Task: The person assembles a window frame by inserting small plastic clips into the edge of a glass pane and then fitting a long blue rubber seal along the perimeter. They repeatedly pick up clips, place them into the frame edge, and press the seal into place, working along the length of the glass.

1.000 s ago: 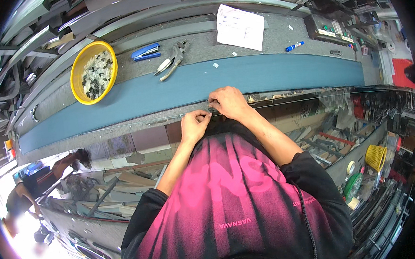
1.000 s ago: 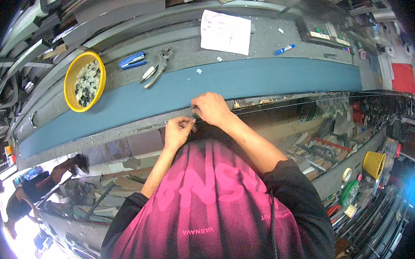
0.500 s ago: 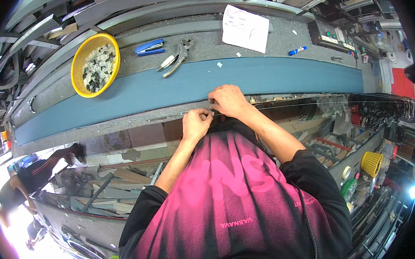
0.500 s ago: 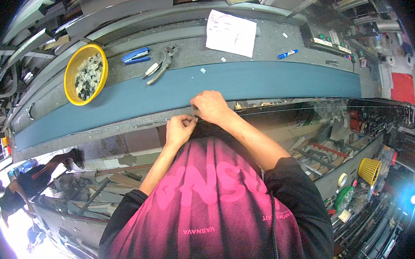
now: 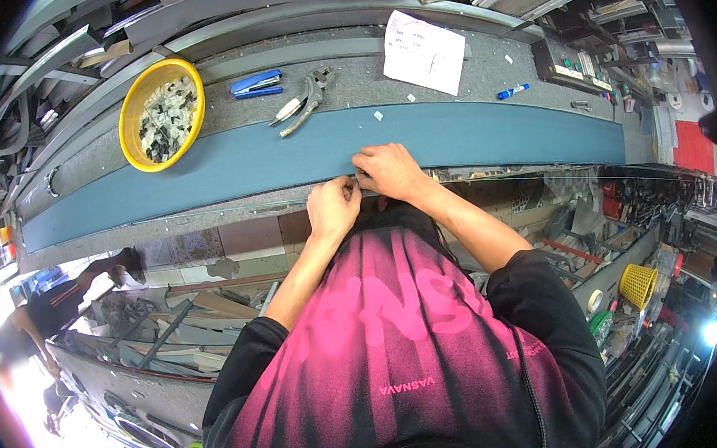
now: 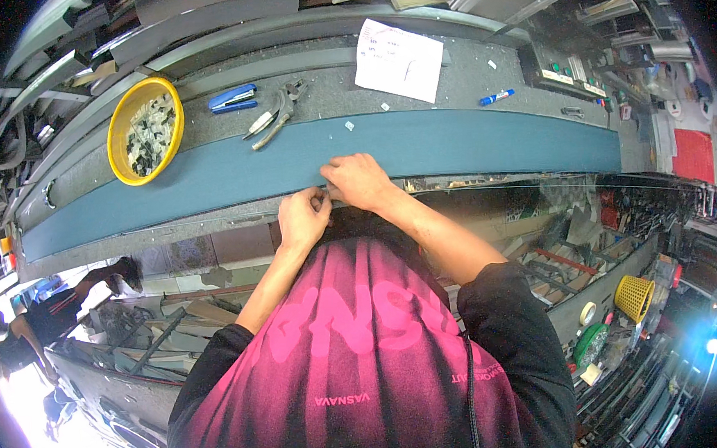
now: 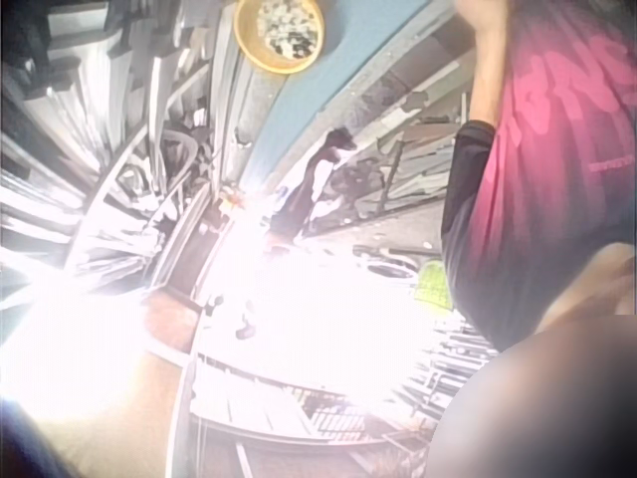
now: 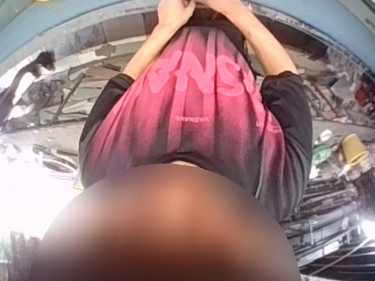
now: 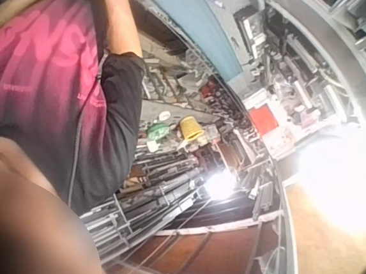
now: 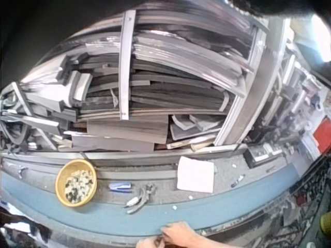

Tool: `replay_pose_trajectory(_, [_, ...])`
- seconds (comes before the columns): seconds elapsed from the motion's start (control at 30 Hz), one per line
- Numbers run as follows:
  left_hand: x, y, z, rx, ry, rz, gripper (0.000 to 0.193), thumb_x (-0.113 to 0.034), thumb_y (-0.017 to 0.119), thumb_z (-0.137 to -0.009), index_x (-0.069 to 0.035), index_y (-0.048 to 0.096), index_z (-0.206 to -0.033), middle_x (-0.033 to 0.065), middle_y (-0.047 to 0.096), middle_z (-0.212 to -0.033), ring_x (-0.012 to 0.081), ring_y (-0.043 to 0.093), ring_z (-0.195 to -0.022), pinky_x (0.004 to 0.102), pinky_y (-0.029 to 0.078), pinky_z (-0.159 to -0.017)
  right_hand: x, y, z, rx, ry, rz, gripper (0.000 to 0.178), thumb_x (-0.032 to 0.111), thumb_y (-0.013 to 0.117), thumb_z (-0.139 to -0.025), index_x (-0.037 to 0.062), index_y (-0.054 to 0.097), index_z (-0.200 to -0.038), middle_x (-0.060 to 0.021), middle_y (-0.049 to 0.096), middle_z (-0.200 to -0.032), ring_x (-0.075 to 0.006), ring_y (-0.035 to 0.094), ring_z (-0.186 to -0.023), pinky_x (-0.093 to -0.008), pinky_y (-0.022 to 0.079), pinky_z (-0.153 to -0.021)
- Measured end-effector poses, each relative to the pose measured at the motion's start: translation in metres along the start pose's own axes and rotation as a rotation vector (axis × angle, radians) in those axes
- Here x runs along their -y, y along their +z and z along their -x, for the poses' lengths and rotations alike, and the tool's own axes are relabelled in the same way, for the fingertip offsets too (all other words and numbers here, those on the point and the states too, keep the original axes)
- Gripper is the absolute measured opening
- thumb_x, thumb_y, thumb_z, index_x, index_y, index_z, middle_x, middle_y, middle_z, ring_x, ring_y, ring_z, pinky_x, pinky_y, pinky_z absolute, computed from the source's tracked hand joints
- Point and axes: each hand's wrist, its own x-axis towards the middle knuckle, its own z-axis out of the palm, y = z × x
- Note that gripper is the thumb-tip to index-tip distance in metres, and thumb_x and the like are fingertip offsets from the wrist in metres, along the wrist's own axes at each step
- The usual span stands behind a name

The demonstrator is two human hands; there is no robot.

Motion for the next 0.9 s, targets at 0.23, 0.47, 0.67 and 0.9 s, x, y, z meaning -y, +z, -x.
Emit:
replay_pose_trajectory(0.23, [-0.003, -0.002, -0.007, 0.017, 0.013, -0.02, 0.019, -0.025, 0.08, -0.094, -0.008, 0.086, -0.097, 0.0153, 0.078, -0.076, 0.0387, 0.079, -0.074, 0.0505, 0.061, -0.074, -0.014, -0.015, -0.006, 0.019, -0.073, -0.113, 0.024, 0.025, 0.084, -0.087, 0.0063, 0.075, -0.099, -0.0144, 0.077, -0.092, -0.0421, 0.078, -0.088, -0.0543, 0.062, -0.077])
replay_pose_trajectory(0.47, [-0.007, -0.004, -0.009, 0.028, 0.003, -0.004, 0.017, -0.021, 0.079, -0.095, -0.006, 0.085, -0.095, 0.0166, 0.078, -0.077, 0.0403, 0.079, -0.075, 0.0508, 0.063, -0.075, -0.055, -0.043, -0.088, -0.09, 0.355, -0.2, 0.032, 0.036, 0.087, -0.091, 0.0051, 0.085, -0.097, -0.0162, 0.083, -0.089, -0.0369, 0.081, -0.087, -0.046, 0.063, -0.08])
replay_pose_trajectory(0.67, [-0.006, -0.005, -0.012, 0.038, 0.041, -0.04, 0.017, -0.021, 0.079, -0.095, -0.006, 0.085, -0.094, 0.0169, 0.079, -0.078, 0.0407, 0.079, -0.073, 0.0507, 0.063, -0.074, -0.067, -0.048, -0.132, 0.109, 0.453, -0.118, 0.042, 0.045, 0.087, -0.087, 0.0045, 0.088, -0.097, -0.0234, 0.084, -0.107, -0.0441, 0.081, -0.105, -0.0518, 0.064, -0.096])
replay_pose_trajectory(0.9, [0.0, 0.0, -0.014, 0.0, 0.105, -0.044, 0.017, -0.022, 0.079, -0.094, -0.006, 0.085, -0.09, 0.0181, 0.079, -0.077, 0.0417, 0.078, -0.072, 0.0515, 0.063, -0.072, -0.073, -0.052, -0.153, 0.305, 0.487, -0.222, 0.034, 0.034, 0.091, -0.088, 0.0008, 0.085, -0.093, -0.0159, 0.081, -0.085, -0.0267, 0.077, -0.079, -0.0437, 0.06, -0.075])
